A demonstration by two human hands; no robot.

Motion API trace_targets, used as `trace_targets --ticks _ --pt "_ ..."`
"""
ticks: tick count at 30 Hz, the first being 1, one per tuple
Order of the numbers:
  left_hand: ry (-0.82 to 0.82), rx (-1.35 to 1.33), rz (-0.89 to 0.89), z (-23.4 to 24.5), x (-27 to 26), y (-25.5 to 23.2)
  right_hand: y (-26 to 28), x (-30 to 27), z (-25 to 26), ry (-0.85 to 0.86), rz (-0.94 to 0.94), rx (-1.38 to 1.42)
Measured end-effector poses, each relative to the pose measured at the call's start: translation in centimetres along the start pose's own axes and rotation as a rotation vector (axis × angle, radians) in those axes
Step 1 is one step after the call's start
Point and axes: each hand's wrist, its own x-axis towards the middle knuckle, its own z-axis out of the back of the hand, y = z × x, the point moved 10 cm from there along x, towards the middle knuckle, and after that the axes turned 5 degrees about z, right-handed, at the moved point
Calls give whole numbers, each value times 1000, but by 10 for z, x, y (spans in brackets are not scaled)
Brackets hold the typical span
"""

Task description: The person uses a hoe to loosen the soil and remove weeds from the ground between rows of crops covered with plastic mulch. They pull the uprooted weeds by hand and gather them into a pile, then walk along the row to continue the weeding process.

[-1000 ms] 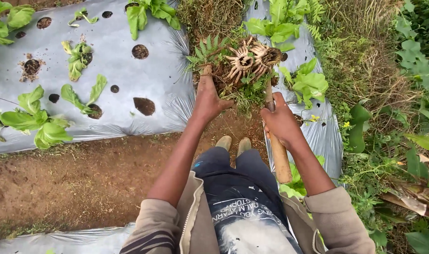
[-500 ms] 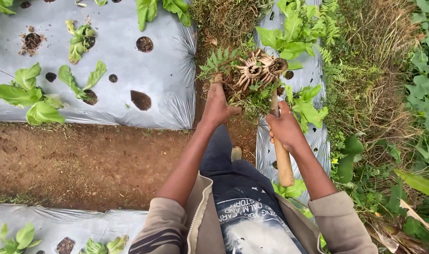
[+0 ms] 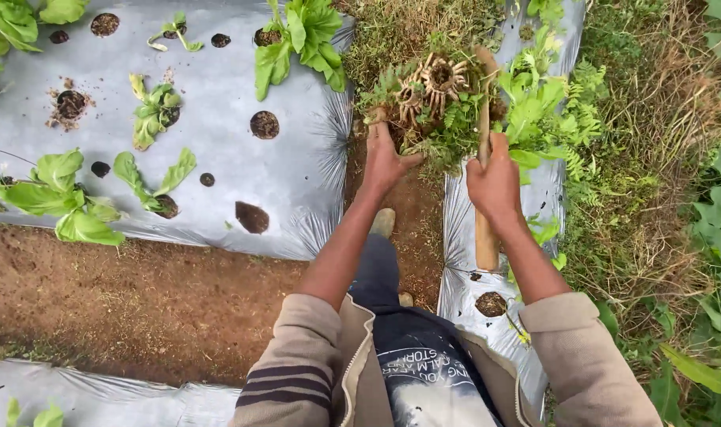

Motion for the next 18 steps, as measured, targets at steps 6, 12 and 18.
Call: trace_targets --ticks 6,12,18 --pt "-37 411 24 19 112 51 96 69 21 -283 349 -332" --pt "-113 209 -124 49 112 25 63 80 16 -170 162 118" --pt "-270 -8 -204 76 76 -45 69 33 5 -10 -23 553"
